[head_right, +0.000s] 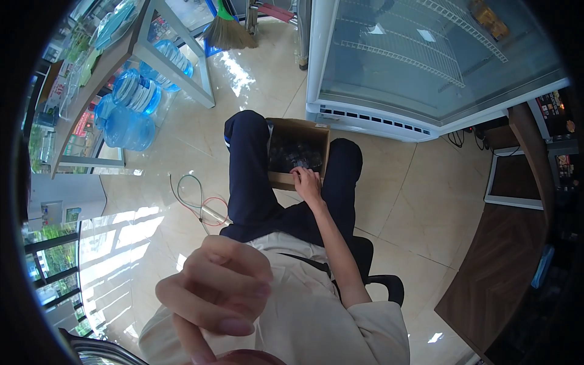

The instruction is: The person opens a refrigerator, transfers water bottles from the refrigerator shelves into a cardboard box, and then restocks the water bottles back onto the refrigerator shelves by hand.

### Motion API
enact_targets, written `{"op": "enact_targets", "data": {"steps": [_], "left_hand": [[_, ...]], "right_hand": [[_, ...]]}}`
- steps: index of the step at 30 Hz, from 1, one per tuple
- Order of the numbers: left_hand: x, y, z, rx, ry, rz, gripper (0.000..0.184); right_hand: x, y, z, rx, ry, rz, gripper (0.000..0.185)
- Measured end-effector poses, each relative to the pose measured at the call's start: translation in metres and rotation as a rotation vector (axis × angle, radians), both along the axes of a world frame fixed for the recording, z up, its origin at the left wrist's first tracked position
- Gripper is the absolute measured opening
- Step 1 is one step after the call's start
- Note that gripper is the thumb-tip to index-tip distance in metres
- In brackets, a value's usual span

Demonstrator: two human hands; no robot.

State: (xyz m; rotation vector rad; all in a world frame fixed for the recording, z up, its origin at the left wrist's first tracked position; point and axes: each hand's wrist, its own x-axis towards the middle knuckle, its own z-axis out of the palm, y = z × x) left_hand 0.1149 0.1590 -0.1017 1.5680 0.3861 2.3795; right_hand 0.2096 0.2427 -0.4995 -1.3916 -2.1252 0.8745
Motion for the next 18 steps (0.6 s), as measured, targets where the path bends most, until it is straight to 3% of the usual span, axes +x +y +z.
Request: {"op": "enact_targets", "data": {"steps": [3,5,8,13,18], "left_hand": [[0.007,0.009,-0.006,0.003,0.078,0.141,0.014],[0.004,0.003,-0.003,-0.125,0.065,0.029,0.018],[0.001,0.017,-0.008,-0.021,0.079,-0.041,0.023],[-0.001,-0.006,-0.016,-0.135,0.024,0.016,0.024],[-0.012,-0.002,-0.009,-0.072,0.027,-0.113,0.020]], "right_hand": [[0.000,0.000,0.000,0.002,-0.005,-0.001,0.014],[0.000,-0.001,0.001,-0.010,-0.015,0.002,0.014],[0.001,0.000,0.005,-0.035,-0.032,0.011,0.016],[0.001,0.000,0.005,-0.037,-0.026,0.011,0.016],[0.001,0.001,0.005,-0.029,-0.034,0.013,0.016]]}}
